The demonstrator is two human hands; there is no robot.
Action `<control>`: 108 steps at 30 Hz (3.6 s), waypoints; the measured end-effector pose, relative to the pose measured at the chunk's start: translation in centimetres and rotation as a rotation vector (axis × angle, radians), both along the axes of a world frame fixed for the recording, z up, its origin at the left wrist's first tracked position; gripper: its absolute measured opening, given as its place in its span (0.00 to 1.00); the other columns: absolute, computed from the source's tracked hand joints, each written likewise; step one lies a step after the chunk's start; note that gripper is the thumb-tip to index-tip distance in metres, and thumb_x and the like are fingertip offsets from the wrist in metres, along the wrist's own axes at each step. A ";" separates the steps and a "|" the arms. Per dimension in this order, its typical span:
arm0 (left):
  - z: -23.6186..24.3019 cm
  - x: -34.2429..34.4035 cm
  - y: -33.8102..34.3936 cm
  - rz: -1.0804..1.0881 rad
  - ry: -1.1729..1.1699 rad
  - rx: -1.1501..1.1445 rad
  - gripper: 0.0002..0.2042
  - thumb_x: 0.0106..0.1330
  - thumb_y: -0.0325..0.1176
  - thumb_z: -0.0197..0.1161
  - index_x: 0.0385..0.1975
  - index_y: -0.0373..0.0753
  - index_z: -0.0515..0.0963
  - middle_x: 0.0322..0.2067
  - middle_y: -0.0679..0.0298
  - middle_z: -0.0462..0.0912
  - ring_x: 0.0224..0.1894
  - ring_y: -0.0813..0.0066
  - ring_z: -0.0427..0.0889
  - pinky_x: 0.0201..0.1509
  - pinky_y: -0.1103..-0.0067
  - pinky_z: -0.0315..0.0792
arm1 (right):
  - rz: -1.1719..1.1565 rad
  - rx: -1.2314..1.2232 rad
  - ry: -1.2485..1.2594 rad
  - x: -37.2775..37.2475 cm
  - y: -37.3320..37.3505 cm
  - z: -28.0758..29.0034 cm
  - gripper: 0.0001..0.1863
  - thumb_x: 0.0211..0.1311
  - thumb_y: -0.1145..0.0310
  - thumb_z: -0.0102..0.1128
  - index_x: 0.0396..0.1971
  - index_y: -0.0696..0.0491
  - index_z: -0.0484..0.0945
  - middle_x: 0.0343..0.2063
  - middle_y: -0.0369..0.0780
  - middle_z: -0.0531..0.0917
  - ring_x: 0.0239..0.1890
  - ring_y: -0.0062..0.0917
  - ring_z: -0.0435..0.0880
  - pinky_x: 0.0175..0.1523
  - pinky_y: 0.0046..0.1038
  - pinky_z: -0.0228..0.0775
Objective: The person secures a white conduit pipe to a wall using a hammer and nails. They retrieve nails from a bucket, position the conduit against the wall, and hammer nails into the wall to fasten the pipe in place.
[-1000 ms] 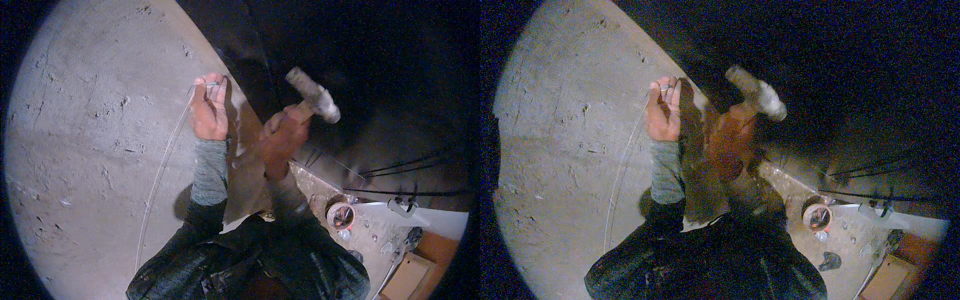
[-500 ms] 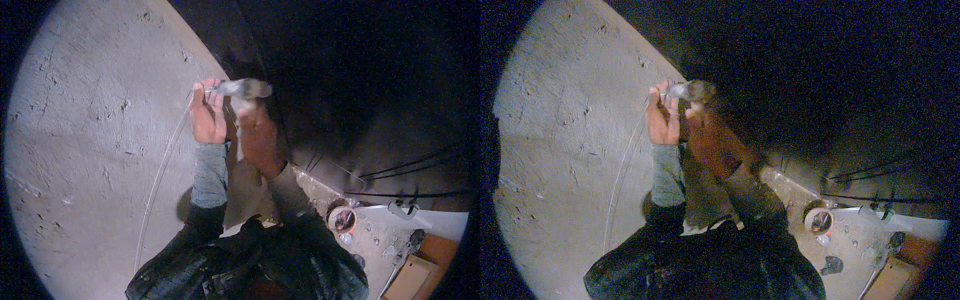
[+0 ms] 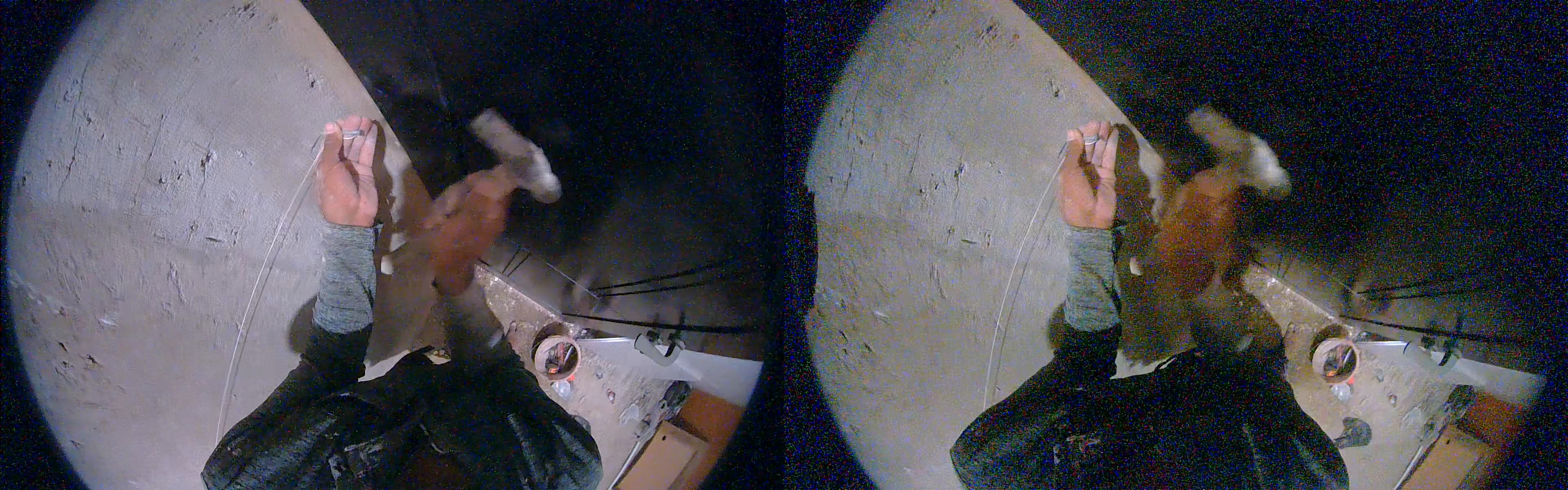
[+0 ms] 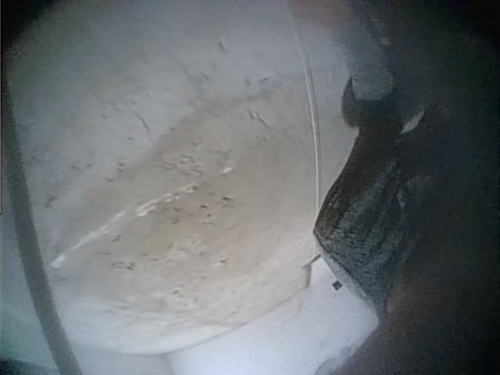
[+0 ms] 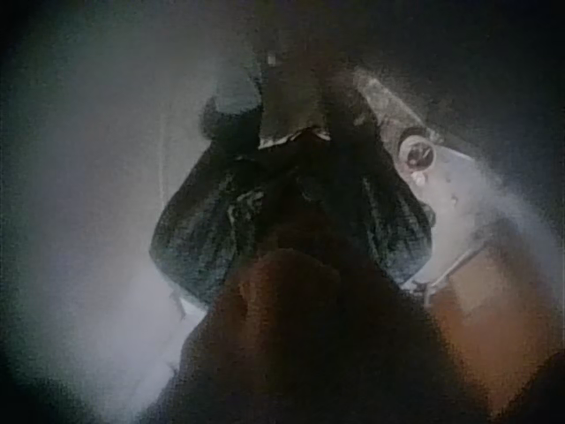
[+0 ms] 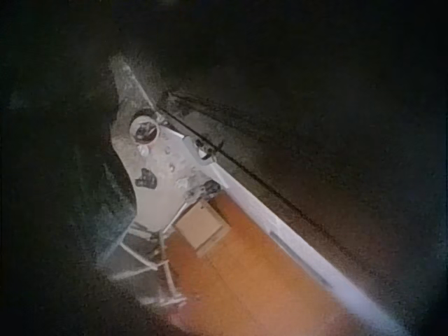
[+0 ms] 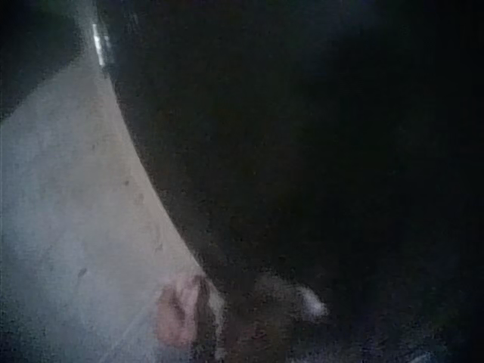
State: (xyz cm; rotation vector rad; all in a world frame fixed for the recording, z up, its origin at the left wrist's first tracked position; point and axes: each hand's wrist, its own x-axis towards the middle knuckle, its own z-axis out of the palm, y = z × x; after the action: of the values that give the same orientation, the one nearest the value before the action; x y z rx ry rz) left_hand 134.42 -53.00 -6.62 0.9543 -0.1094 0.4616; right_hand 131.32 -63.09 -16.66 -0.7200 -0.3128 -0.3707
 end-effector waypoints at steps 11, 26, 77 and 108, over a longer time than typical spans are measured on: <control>0.4 -0.7 0.1 0.135 -0.017 0.306 0.25 0.71 0.37 0.53 0.59 0.26 0.57 0.58 0.44 0.63 0.62 0.53 0.65 0.67 0.63 0.63 | -0.467 -0.574 0.085 -0.4 2.9 3.0 0.08 0.66 0.68 0.46 0.37 0.57 0.71 0.29 0.45 0.77 0.29 0.39 0.78 0.31 0.34 0.70; -0.1 -0.3 0.1 0.090 0.098 -0.073 0.20 0.71 0.39 0.53 0.52 0.28 0.64 0.51 0.49 0.69 0.58 0.55 0.69 0.66 0.64 0.64 | -0.843 -1.142 -0.211 1.1 -1.2 0.5 0.07 0.67 0.69 0.43 0.33 0.54 0.70 0.29 0.46 0.75 0.29 0.37 0.77 0.28 0.36 0.71; -9.0 -7.9 -1.1 0.783 0.402 0.604 0.10 0.60 0.42 0.63 0.37 0.45 0.80 0.32 0.62 0.82 0.36 0.62 0.80 0.41 0.70 0.74 | 0.044 -0.894 0.014 -2.5 -3.0 -5.6 0.08 0.62 0.71 0.51 0.39 0.55 0.75 0.39 0.41 0.79 0.42 0.27 0.76 0.49 0.27 0.69; -11.9 -55.8 9.6 1.684 0.668 0.108 0.17 0.64 0.41 0.60 0.35 0.30 0.79 0.26 0.57 0.83 0.29 0.70 0.82 0.37 0.74 0.76 | 0.916 -1.004 0.077 -16.9 -1.2 -6.1 0.10 0.69 0.60 0.49 0.38 0.50 0.68 0.12 0.30 0.64 0.10 0.14 0.62 0.11 0.22 0.56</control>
State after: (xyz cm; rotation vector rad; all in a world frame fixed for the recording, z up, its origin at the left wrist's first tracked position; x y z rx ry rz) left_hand 78.62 -43.44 -18.53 1.0868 1.3898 1.6239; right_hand 114.45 -64.27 -22.79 -1.4557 -0.7263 0.7510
